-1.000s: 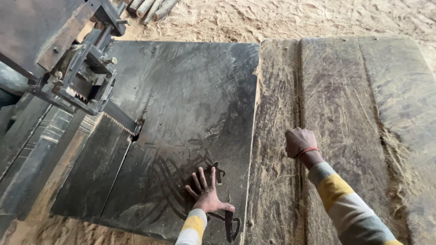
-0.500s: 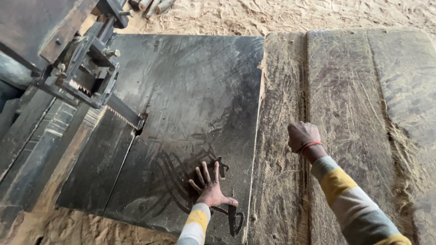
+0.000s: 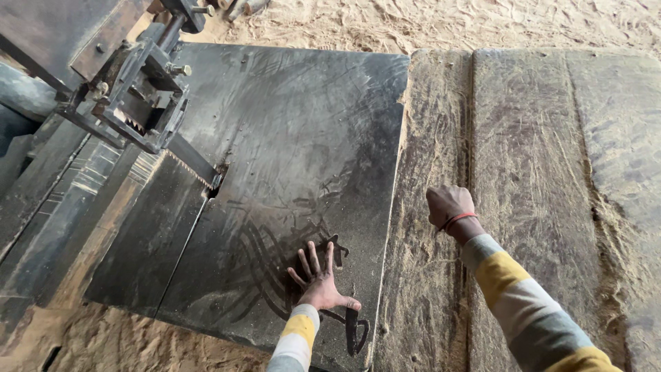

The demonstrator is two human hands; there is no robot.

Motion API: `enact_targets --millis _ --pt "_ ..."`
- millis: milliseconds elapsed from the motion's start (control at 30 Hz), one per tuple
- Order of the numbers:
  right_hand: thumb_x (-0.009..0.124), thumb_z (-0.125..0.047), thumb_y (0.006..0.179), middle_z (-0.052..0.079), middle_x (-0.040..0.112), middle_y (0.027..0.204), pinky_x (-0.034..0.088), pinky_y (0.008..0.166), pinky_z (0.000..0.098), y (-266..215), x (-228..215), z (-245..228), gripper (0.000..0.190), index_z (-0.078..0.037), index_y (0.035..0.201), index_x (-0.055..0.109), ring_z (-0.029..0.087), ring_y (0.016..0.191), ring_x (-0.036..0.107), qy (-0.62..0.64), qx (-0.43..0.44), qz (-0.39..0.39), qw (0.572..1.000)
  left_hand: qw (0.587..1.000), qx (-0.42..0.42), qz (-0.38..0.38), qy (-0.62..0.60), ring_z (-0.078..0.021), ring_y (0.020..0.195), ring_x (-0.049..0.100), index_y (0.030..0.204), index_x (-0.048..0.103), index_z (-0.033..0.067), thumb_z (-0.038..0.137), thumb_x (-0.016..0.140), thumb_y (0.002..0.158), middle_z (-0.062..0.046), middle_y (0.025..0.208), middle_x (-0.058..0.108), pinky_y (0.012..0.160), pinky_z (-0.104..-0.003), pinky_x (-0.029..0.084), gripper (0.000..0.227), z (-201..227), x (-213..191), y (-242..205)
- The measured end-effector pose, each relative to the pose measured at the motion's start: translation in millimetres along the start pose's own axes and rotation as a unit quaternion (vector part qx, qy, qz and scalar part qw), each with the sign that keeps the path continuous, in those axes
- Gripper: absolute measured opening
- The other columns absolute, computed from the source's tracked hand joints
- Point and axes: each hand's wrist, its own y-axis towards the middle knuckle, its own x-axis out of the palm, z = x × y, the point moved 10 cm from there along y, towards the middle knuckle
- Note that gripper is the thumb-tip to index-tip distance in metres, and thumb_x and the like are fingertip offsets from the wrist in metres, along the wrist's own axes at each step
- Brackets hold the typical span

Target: The person repeatedly adjusts a metal clamp on a bandsaw using a small metal bar, then uses the bar to scrape sawdust from the machine's surface. The person continues to adjust the clamp and scrape the surface multiple times.

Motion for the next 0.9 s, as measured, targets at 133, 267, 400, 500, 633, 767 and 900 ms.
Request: enact_targets --millis 133,267,400,500,633,767,900 --pt "0.056 -0.004 0.094 0.006 0.068 0.072 0.056 0.056 0.0336 2.6 3.0 4.5 0.017 -0.009 0.082 0.067 0.015 0.062 0.066 0.006 0.011 -0.018 1.000 1.000 0.002 0.004 0.002 -0.0502 0.144 -0.043 0.161 -0.027 0.0278 0.077 0.091 0.042 -0.025 0.160 -0.045 0.107 -0.081 -0.019 0.175 -0.2 0.3 -0.1" --pt "0.057 -0.005 0.093 0.007 0.068 0.072 0.055 0.055 0.0341 -1.4 -2.4 13.9 0.012 -0.009 0.086 0.065 0.016 0.061 0.065 0.009 0.015 -0.011 1.000 1.000 0.003 0.005 -0.003 -0.0496 0.145 -0.042 0.161 -0.026 0.0286 0.077 0.091 0.042 -0.024 0.161 -0.044 0.107 -0.081 -0.019 0.174 1.2 -1.6 -1.0" --pt "0.065 -0.009 0.081 0.009 0.067 0.072 0.057 0.057 0.0356 -13.4 -20.9 21.6 0.002 -0.010 0.083 0.065 0.020 0.061 0.064 0.013 0.016 0.025 0.999 1.000 0.000 0.001 0.005 -0.0501 0.145 -0.042 0.161 -0.026 0.0284 0.076 0.091 0.044 -0.025 0.161 -0.044 0.107 -0.081 -0.018 0.172 0.1 -3.8 -3.9" --pt "0.068 -0.014 0.076 0.010 0.068 0.073 0.059 0.059 0.0371 -26.1 -29.0 33.2 0.005 -0.009 0.075 0.065 0.022 0.064 0.067 0.020 0.037 -0.005 0.999 1.000 0.000 -0.007 0.004 -0.0506 0.145 -0.043 0.161 -0.027 0.0282 0.077 0.090 0.045 -0.026 0.159 -0.045 0.107 -0.080 -0.019 0.172 2.9 -2.8 -3.9" --pt "0.069 -0.029 0.080 0.015 0.073 0.077 0.060 0.068 0.0411 -41.4 -38.0 39.9 0.025 -0.006 0.072 0.067 0.029 0.072 0.075 0.066 0.057 -0.030 0.996 1.000 0.002 0.002 0.012 -0.0508 0.144 -0.043 0.161 -0.027 0.0279 0.077 0.090 0.047 -0.026 0.159 -0.045 0.108 -0.080 -0.019 0.170 3.2 -5.0 -5.9" --pt "0.071 -0.030 0.072 0.022 0.072 0.089 0.058 0.074 0.0494 -49.2 -52.4 29.1 0.027 -0.005 0.081 0.071 0.042 0.087 0.071 0.065 0.022 0.070 0.995 1.000 0.013 0.024 0.005 -0.0500 0.146 -0.040 0.162 -0.022 0.0278 0.076 0.090 0.049 -0.025 0.161 -0.043 0.109 -0.079 -0.018 0.166 2.7 -7.0 -10.4" --pt "0.066 -0.026 0.074 0.021 0.073 0.091 0.059 0.076 0.0497 -42.3 -35.4 20.0 0.022 -0.008 0.085 0.074 0.042 0.088 0.072 0.038 0.011 0.082 0.996 0.997 0.031 0.067 -0.019 -0.0469 0.151 -0.032 0.165 -0.012 0.0297 0.074 0.089 0.051 -0.021 0.166 -0.034 0.113 -0.074 -0.015 0.159 0.5 -7.8 -15.7"
